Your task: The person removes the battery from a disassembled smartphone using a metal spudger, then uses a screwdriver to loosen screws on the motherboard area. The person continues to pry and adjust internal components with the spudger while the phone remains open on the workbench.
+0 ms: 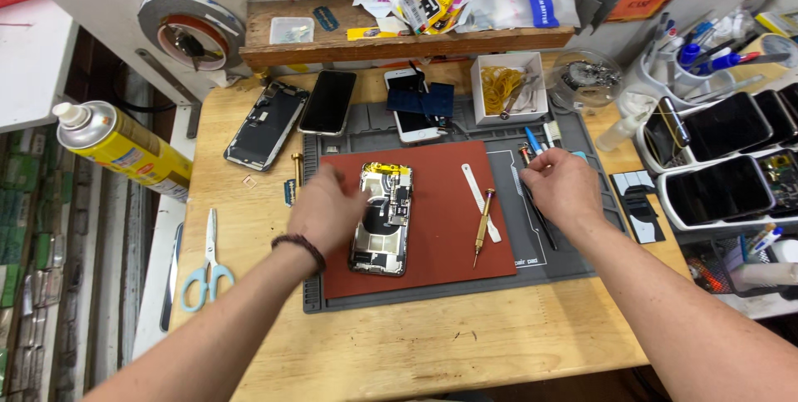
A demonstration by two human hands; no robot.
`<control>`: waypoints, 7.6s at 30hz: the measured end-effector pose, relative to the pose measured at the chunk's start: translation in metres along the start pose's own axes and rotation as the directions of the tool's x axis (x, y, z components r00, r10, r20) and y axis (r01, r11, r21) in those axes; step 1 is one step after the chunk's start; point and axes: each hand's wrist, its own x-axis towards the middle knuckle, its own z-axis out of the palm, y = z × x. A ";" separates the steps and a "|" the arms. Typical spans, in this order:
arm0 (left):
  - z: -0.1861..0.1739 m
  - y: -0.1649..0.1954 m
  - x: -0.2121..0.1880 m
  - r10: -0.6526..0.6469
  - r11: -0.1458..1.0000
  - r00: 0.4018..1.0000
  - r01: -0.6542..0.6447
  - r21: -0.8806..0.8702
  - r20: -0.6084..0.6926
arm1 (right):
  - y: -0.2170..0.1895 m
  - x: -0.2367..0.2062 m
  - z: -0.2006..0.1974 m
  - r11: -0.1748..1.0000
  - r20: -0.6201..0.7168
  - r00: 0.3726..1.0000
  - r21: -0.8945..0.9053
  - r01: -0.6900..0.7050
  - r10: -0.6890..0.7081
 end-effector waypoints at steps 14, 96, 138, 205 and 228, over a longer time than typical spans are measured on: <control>0.009 0.021 -0.034 -0.119 0.993 0.984 0.119 0.005 0.130 | -0.064 -0.063 0.007 0.996 0.155 0.985 -0.044 0.080 -0.072; 0.044 -0.010 -0.022 0.255 0.265 0.818 0.453 -0.851 0.515 | -0.101 -0.033 0.036 0.962 0.300 0.916 0.037 0.269 -0.267; 0.042 -0.008 -0.021 0.192 0.292 0.821 0.475 -0.830 0.537 | -0.092 -0.048 0.027 0.899 0.380 0.821 0.073 0.433 -0.426; 0.043 -0.002 -0.023 0.097 0.400 0.860 0.427 -0.811 0.501 | -0.053 -0.022 0.016 0.485 0.304 0.952 0.827 -0.283 0.036; 0.043 -0.001 -0.024 0.064 0.366 0.875 0.427 -0.827 0.480 | -0.026 -0.088 0.003 0.548 0.370 0.928 0.767 -0.334 0.048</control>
